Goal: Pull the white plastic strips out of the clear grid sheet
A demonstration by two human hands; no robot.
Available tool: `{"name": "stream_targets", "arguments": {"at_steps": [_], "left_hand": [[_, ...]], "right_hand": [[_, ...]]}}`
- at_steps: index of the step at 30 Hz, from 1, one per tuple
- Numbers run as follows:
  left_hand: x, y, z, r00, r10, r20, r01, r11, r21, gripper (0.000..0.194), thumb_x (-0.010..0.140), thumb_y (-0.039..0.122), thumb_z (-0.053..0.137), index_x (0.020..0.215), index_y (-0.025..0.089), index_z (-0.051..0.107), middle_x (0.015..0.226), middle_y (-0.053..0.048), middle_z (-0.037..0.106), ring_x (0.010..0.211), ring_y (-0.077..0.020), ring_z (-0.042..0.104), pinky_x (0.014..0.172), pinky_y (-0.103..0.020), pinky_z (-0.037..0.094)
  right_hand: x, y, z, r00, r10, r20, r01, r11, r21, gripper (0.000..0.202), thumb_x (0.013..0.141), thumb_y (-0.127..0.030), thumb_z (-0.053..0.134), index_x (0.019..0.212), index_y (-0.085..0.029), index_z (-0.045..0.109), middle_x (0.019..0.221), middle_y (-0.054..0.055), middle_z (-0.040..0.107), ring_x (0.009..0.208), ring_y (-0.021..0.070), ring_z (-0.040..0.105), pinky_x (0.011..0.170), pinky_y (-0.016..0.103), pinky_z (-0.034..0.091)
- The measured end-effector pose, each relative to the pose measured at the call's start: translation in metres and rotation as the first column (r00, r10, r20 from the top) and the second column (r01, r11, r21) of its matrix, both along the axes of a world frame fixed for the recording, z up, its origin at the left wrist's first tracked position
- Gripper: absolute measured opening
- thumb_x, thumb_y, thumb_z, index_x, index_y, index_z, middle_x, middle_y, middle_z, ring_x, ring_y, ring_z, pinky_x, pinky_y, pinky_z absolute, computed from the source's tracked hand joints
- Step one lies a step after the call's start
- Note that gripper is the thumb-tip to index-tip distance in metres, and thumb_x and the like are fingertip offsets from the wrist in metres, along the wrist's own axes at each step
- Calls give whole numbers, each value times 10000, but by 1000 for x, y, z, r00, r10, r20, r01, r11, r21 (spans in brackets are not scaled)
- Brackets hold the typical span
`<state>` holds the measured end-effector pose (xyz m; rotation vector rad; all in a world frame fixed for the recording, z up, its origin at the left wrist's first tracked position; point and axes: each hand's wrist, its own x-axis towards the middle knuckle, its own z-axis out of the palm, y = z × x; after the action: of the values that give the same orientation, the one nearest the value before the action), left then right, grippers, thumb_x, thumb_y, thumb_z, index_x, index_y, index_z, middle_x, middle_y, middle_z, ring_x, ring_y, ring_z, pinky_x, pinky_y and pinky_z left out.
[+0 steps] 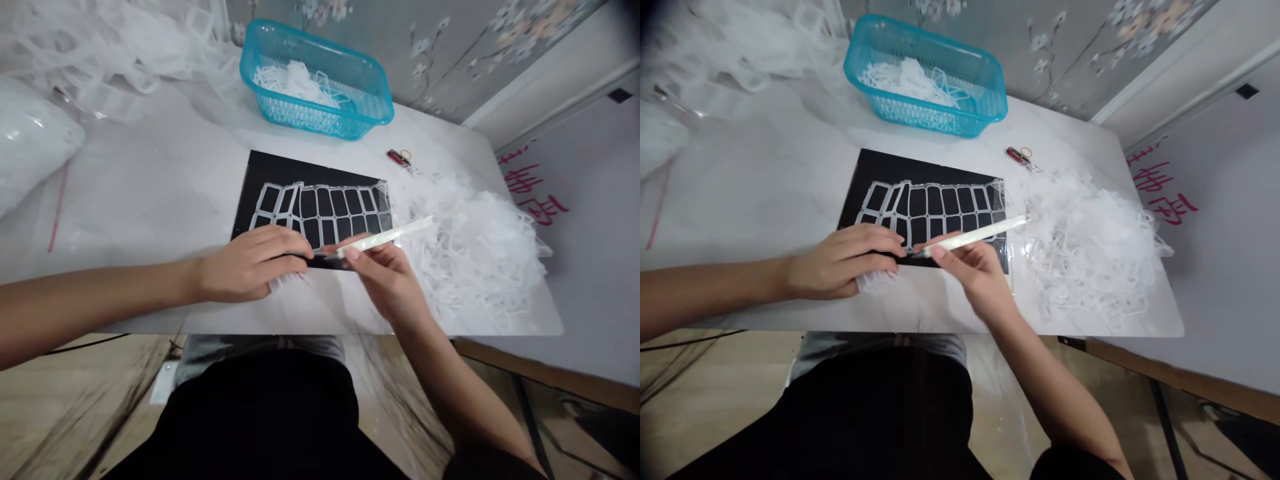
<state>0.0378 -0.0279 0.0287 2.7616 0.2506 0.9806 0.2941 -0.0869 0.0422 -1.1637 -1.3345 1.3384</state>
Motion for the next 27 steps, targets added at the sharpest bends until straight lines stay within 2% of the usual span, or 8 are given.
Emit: {"name": "stream_targets", "arguments": {"at_steps": [3, 5, 8, 11, 14, 20, 27], "left_hand": [[4, -1, 1, 996, -85, -37, 85, 996, 7, 272, 1024, 52, 396, 1097, 169, 631, 1177, -109, 748, 1189, -223, 704, 1005, -353, 616], [10, -6, -1, 992, -88, -94, 91, 995, 34, 297, 964, 34, 420, 1119, 158, 641, 1244, -119, 738, 1224, -233, 694, 1016, -351, 621], [22, -16, -6, 980, 8, -199, 19, 990, 137, 261, 938, 45, 500, 1126, 120, 665, 1346, -166, 721, 1267, -282, 700, 1072, -388, 613], [32, -23, -12, 968, 129, -217, -66, 959, 276, 177, 987, 50, 524, 1070, 101, 673, 1299, -194, 752, 1169, -301, 763, 1026, -387, 643], [36, -25, -15, 960, 186, -208, -108, 935, 337, 171, 1020, 31, 507, 1021, 91, 667, 1223, -216, 778, 1083, -294, 800, 970, -359, 671], [36, -22, -14, 950, 205, -237, -103, 918, 383, 123, 1022, 23, 562, 1019, 70, 675, 1212, -255, 772, 1097, -312, 803, 981, -371, 686], [37, -23, -13, 937, 220, -272, -101, 915, 391, 212, 1033, 5, 502, 1017, 75, 702, 1202, -225, 783, 1119, -286, 799, 1017, -355, 675]], "right_hand": [[26, 21, -10, 958, -154, 243, 103, 972, 209, 80, 945, -413, 798, 990, -354, 827, 1114, 14, 843, 1108, 283, 781, 1015, 500, 625], [38, 34, -20, 931, -159, 329, 66, 958, 278, 75, 946, -383, 792, 956, -320, 830, 1153, 32, 835, 1178, 294, 755, 1073, 508, 578], [43, 42, -35, 925, -84, 370, -40, 948, 316, 64, 959, -321, 773, 943, -289, 826, 1165, 45, 835, 1167, 285, 748, 1105, 519, 537], [39, 40, -42, 912, -71, 403, -92, 923, 373, 67, 973, -267, 759, 962, -293, 819, 1156, 38, 840, 1121, 270, 743, 1078, 518, 535], [35, 36, -42, 904, -59, 424, -120, 916, 383, 77, 971, -240, 759, 973, -293, 816, 1150, 34, 842, 1099, 267, 724, 1030, 507, 554], [36, 36, -43, 905, -36, 423, -149, 907, 395, 80, 965, -209, 768, 974, -270, 817, 1123, 42, 847, 1084, 261, 704, 995, 494, 570], [35, 33, -42, 905, -27, 424, -162, 901, 403, 73, 969, -207, 766, 978, -259, 815, 1127, 46, 845, 1088, 257, 698, 989, 487, 580]]}}
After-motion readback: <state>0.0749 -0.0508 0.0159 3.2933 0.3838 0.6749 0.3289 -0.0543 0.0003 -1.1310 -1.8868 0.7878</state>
